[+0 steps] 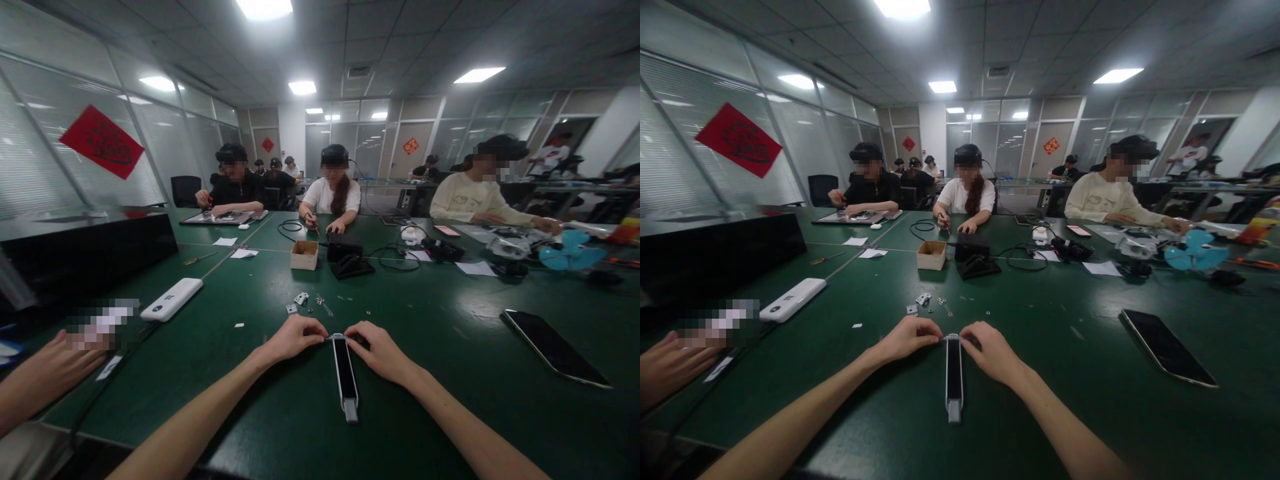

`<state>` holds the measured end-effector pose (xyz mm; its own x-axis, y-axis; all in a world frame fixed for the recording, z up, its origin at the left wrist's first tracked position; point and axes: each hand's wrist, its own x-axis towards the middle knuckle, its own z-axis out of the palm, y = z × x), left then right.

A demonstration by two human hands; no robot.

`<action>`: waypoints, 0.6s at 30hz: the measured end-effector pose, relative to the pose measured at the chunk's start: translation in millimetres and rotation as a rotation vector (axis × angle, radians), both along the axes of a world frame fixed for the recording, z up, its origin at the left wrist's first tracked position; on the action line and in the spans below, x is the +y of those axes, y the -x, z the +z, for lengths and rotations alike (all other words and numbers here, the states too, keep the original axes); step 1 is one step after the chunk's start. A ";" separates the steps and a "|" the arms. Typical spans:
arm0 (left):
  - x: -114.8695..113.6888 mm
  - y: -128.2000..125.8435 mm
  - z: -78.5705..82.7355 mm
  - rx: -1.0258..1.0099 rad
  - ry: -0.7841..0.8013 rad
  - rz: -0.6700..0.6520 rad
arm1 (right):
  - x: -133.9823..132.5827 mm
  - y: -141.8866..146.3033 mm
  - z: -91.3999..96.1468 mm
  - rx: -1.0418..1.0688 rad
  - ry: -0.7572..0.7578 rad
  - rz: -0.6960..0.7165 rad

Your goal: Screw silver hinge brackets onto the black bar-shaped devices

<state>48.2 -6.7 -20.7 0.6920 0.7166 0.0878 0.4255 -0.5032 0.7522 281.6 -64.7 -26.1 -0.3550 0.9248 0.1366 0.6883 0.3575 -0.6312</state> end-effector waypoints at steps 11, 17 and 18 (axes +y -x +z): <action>-0.1 4.2 -4.7 0.028 -0.269 -0.242 | 1.8 -2.6 -1.6 0.026 -0.075 0.075; -4.0 3.9 -0.4 0.227 -0.647 -0.282 | 2.6 -2.9 -0.1 0.031 -0.084 0.086; -5.0 3.8 1.1 0.250 -0.694 -0.295 | 3.0 -3.0 -0.7 0.030 -0.083 0.086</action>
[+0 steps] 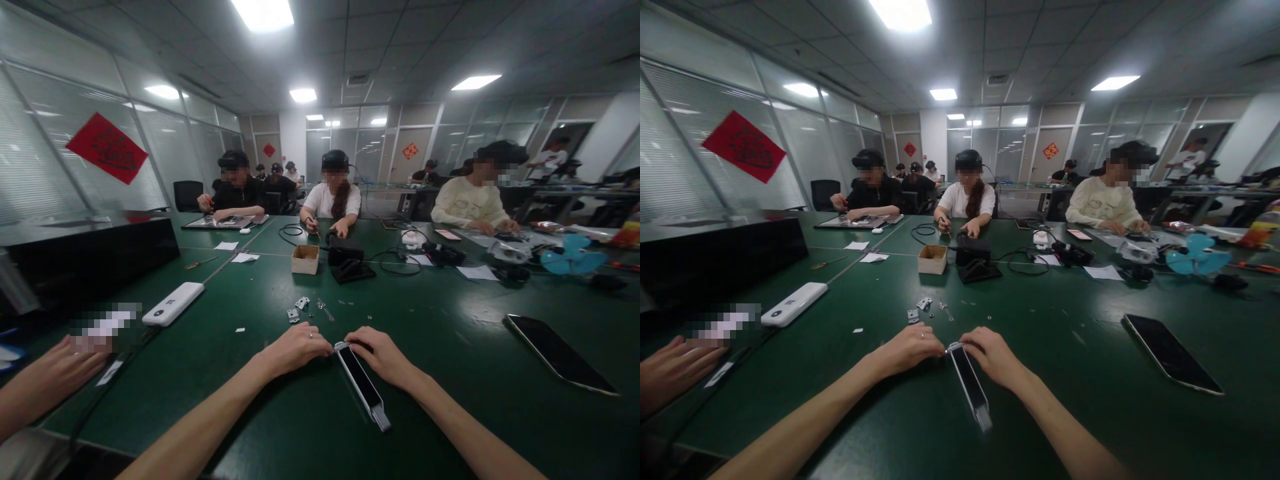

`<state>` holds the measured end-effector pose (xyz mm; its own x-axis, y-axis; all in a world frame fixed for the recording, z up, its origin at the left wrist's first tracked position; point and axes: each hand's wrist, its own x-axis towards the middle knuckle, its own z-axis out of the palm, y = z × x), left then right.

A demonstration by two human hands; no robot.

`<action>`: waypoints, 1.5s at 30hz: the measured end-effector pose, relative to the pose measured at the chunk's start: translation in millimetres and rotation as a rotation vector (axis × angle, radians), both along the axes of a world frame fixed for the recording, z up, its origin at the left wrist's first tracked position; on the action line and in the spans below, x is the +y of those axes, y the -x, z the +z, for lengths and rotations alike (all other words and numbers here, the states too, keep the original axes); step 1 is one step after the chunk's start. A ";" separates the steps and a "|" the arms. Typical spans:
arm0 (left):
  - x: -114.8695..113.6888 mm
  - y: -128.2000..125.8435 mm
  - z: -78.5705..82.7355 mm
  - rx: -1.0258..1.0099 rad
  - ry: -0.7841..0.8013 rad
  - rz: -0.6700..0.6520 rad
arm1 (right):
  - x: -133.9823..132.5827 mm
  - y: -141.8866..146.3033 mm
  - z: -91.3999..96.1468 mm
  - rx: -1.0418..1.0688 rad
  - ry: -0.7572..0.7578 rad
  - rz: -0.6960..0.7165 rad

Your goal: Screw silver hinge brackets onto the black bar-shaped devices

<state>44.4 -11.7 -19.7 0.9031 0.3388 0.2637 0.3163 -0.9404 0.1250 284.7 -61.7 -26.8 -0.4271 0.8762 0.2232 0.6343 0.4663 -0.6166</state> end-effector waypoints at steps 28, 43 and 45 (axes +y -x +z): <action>-0.2 0.0 4.3 0.085 -0.512 -0.261 | 1.4 2.3 -0.5 0.042 0.008 -0.020; -1.9 -1.1 0.3 0.085 -0.282 -0.249 | 2.9 0.0 -2.5 0.045 -0.022 0.045; -2.4 -1.7 -1.1 0.062 -0.187 -0.187 | 3.2 -0.2 -4.0 0.048 -0.035 0.035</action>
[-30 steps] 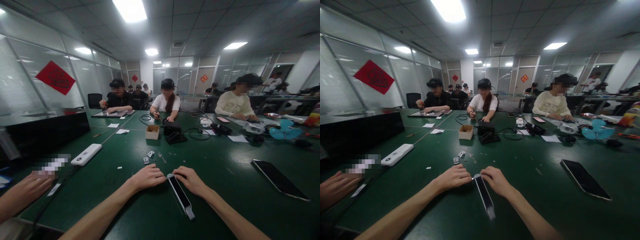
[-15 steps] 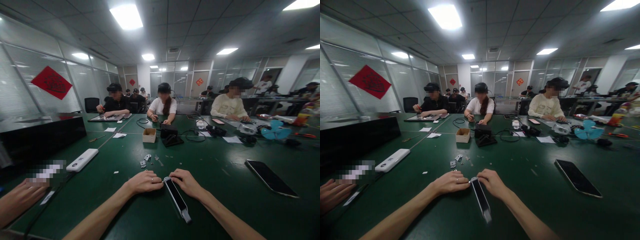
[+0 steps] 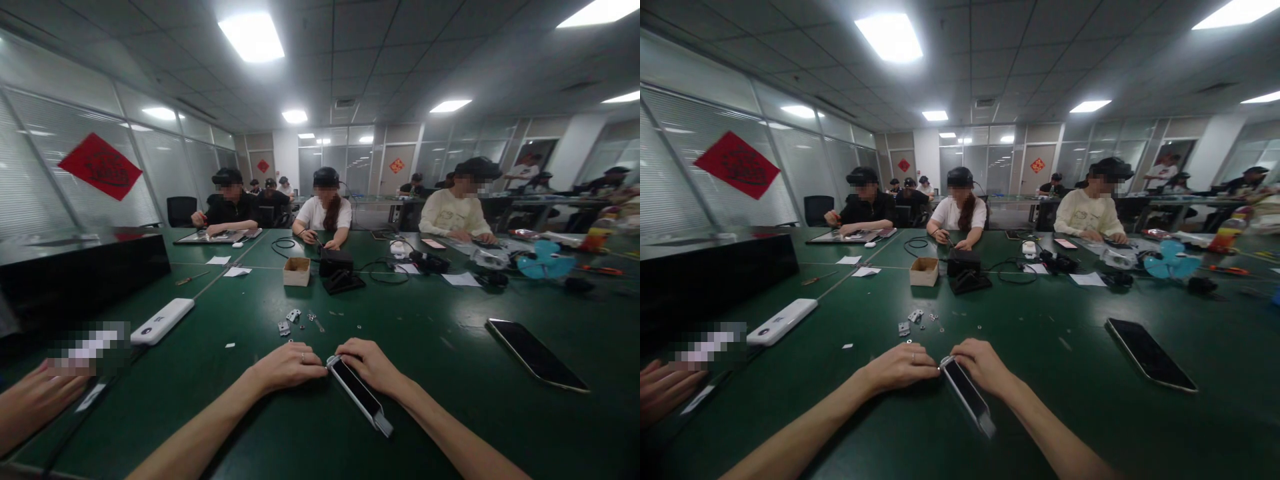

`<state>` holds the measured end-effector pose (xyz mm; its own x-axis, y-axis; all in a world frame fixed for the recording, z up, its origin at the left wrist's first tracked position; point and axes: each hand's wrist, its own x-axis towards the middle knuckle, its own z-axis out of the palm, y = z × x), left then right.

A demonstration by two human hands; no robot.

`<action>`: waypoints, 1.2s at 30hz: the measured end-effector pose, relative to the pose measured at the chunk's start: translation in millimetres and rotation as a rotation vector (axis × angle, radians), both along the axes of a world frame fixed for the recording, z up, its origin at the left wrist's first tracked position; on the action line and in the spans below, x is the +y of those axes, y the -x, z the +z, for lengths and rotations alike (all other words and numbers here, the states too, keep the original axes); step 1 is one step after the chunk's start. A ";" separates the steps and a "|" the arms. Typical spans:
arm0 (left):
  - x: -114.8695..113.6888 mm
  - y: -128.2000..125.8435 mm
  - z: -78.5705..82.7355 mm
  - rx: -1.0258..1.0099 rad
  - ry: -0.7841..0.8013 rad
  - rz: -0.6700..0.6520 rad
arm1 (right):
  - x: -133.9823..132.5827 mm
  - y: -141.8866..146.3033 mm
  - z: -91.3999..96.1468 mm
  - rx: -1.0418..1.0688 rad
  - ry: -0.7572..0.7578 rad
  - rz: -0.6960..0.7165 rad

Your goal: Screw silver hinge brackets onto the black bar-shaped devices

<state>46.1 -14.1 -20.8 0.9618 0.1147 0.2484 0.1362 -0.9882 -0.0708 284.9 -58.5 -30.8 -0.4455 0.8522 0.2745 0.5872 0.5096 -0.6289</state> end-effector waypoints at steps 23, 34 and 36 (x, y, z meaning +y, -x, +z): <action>1.4 -2.9 -0.8 -0.164 0.632 0.504 | -10.1 5.2 11.1 -0.074 0.038 -0.064; -4.9 -11.0 -5.4 -0.091 0.436 0.485 | -6.8 10.9 1.7 -0.083 -0.001 -0.084; -5.7 -10.5 -3.8 -0.090 0.432 0.483 | -9.7 11.4 7.7 -0.092 0.033 -0.085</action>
<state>56.6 -19.8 -24.7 0.7545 0.6363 0.1608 0.5588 -0.7513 0.3511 273.5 -68.2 -23.1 -0.3931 0.8959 0.2071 0.6834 0.4354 -0.5860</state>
